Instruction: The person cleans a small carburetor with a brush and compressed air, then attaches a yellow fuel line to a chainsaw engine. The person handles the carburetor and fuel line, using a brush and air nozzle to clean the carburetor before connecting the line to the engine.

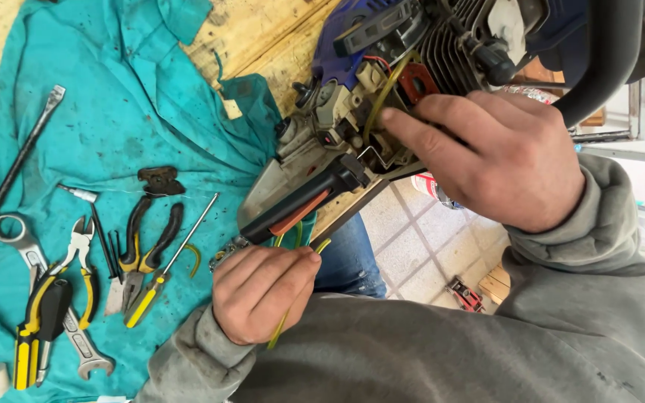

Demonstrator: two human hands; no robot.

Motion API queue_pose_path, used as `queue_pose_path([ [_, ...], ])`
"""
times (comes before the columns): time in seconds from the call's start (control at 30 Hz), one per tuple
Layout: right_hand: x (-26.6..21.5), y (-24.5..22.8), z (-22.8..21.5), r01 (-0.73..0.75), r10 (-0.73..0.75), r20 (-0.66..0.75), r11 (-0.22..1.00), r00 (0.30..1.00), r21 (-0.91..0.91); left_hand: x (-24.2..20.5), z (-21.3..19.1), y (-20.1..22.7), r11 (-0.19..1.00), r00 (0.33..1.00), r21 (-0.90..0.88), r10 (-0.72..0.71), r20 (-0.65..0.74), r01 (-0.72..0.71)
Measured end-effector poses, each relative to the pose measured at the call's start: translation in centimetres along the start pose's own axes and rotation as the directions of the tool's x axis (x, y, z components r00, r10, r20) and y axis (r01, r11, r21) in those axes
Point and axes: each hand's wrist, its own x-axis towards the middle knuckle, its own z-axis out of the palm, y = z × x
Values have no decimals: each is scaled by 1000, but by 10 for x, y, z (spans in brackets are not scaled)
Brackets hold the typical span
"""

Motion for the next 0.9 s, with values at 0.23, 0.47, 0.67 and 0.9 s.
queue_pose_path([
  [0.23, 2, -3, 5, -54, 59, -81, 996, 995, 66, 2, 0, 1, 1000, 1000, 3, 5, 3, -5],
  [0.47, 3, -4, 17, -91, 91, -14, 996, 996, 4, -6, 2, 4, 1000, 1000, 22, 7, 15, -7],
  [0.67, 0, -6, 18, -97, 97, -7, 989, 995, -114, -7, 2, 10, 999, 1000, 46, 4, 28, -5],
  [0.9, -1, -16, 16, -186, 191, -4, 951, 982, -247, -16, 4, 16, 997, 1000, 81, 5, 22, -7],
])
